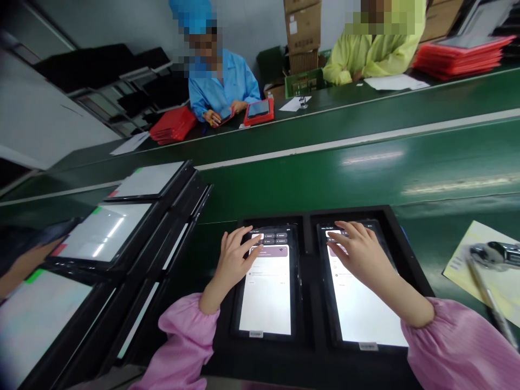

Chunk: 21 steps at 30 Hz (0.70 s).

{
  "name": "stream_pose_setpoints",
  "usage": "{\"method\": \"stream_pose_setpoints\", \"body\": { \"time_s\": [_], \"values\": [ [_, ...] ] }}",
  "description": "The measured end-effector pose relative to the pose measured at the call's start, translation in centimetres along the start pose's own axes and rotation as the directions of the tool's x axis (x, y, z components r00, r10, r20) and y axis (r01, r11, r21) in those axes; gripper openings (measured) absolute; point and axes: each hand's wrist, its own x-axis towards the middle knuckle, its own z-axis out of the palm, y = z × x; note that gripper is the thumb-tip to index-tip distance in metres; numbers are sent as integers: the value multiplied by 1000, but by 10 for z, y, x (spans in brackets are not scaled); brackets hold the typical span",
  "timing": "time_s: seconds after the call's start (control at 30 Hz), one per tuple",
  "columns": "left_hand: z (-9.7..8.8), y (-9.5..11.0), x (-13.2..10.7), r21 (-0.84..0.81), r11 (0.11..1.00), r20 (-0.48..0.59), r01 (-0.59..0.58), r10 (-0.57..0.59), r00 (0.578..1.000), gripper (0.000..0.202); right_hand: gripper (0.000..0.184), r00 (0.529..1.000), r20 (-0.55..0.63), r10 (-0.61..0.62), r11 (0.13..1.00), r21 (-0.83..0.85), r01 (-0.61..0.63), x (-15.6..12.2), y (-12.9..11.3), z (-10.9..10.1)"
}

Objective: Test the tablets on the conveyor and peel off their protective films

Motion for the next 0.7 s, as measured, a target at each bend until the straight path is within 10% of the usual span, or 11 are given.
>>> {"method": "stream_pose_setpoints", "body": {
  "time_s": [0.17, 0.37, 0.7],
  "values": [
    [0, -4, 3, -18, 1000, -139, -12, 9, 990, 22, 43, 999, -29, 20, 1000, -1, -20, 4, 2, -7],
    [-32, -7, -7, -47, 999, -381, 28, -44, 923, 26, 49, 975, -179, 132, 990, -28, -139, -23, 20, -61],
    [-31, 51, 15, -17, 985, -124, -174, 170, 978, 33, 56, 985, -107, 137, 990, 57, -131, -52, 37, -59]
  ]
}}
